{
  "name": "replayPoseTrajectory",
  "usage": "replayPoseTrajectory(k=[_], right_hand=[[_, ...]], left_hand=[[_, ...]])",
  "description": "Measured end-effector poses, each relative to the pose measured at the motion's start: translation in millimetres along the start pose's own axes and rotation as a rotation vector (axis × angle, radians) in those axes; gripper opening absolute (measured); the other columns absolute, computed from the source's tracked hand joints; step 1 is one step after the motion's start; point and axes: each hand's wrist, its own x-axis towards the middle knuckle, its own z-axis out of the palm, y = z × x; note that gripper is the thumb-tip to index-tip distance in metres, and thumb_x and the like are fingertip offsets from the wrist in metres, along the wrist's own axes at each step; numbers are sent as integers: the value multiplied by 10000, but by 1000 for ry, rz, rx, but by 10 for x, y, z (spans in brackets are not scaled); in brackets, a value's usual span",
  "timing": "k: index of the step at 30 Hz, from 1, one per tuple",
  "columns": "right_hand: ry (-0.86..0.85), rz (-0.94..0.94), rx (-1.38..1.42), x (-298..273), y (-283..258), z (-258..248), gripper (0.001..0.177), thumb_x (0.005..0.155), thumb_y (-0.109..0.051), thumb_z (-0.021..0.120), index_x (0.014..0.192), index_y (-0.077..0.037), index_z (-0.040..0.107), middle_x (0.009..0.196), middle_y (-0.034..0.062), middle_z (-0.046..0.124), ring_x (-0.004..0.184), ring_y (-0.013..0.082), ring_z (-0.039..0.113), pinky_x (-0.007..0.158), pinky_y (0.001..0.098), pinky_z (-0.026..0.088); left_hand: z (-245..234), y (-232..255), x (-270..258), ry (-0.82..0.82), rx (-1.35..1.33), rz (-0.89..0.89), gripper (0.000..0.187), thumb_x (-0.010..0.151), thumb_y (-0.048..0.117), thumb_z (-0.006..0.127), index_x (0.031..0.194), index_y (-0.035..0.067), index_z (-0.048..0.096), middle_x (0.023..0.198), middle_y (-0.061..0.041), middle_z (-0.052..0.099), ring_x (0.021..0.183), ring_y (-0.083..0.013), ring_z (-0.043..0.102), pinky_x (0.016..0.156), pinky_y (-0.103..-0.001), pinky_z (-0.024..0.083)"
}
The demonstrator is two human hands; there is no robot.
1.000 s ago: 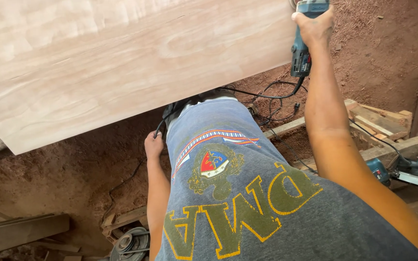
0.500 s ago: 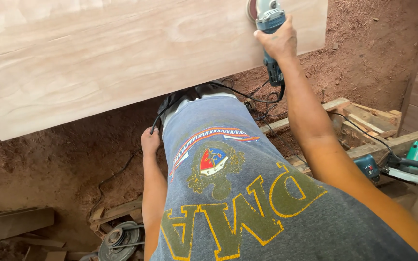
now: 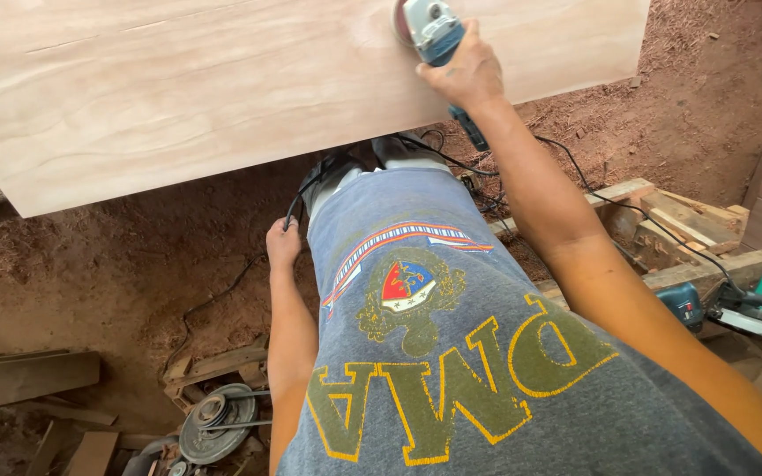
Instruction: The person uses an electric sander to smooth the surface of a large wooden plank resting on a workbench. They move the sander across the wood in various directions while holding the plank steady with their left hand.
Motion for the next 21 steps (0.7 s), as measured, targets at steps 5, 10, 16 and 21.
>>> replayPoseTrajectory(k=[5,10,16,21], right_hand=[[-65,-47,-64,-11,-498,185,720,808,-384,860,1263,-26,433,974,141,679,780,247,720,609,342,620],[-114,-139,-83,6,-893,439,614,819,-317,812,1236,-23,470,922,116,677,754,243,719,580,338,610],[8,-331,-91,40,-978,561,685,718,-355,879,1170,-11,495,851,146,679,743,286,708,661,370,586],[-47,-14,-34,101,-576,227,683,806,-380,841,1248,-45,444,958,131,685,782,246,714,613,354,620]], left_hand=[[30,-165,19,6,-17,22,262,938,251,656,1051,26,729,881,-114,728,827,-202,685,770,-335,519],[27,-200,16,-18,-3,36,262,946,250,650,1054,28,737,883,-118,735,833,-200,689,772,-336,522],[-24,-55,103,-9,41,16,262,930,246,665,1053,31,751,875,-114,736,835,-199,691,781,-335,519],[-65,177,174,-26,-38,-42,266,940,252,634,1069,38,725,847,-88,717,731,-186,699,711,-323,538]])
